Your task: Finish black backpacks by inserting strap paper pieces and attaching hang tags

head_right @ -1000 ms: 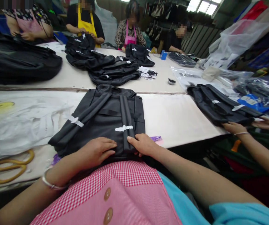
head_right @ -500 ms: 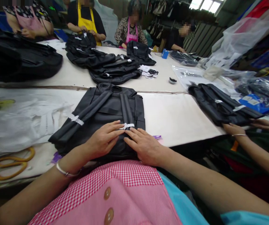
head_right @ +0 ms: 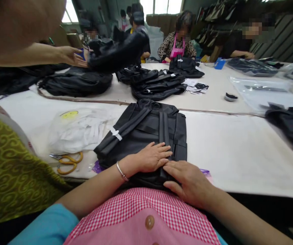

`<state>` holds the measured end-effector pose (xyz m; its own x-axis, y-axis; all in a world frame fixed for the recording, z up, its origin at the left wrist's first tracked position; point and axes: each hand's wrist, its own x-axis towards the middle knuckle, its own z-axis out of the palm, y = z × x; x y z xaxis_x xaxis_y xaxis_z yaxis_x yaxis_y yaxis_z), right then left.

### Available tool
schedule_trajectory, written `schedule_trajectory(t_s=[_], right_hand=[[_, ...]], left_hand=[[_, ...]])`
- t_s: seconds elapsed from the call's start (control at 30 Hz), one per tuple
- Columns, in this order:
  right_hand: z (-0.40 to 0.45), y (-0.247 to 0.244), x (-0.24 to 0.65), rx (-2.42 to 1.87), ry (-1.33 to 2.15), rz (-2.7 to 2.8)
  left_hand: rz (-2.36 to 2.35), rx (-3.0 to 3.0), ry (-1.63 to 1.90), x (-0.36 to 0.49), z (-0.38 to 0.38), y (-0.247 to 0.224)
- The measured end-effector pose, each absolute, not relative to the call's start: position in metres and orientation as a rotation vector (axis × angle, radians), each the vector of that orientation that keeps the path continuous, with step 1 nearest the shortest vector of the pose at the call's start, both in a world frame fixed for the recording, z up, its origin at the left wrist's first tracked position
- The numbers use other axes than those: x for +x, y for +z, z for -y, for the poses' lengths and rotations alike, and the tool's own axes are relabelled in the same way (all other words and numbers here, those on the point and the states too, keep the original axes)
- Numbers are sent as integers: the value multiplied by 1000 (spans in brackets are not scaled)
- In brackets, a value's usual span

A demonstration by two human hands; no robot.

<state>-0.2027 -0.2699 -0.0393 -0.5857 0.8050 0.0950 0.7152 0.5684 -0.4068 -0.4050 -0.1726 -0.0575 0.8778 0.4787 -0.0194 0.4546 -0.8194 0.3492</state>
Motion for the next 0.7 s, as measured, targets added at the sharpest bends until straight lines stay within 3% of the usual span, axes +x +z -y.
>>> schedule_trajectory(t_s=[0.2,0.47,0.6,0.7], right_hand=[[221,17,-217,-1321,448,2215],[222,-49,-241,-1329,832,2635],[218,-45,-222,-1240,864,2484],[210,-47,-191,-1418,632,2112]], left_hand=[[-996,2785,330,-486,135,9],[-1494,2544,-120,-546,123,-67],[-1380,2380,-125,-551,107,-53],[-1458,2255,22,-567,87,-31]])
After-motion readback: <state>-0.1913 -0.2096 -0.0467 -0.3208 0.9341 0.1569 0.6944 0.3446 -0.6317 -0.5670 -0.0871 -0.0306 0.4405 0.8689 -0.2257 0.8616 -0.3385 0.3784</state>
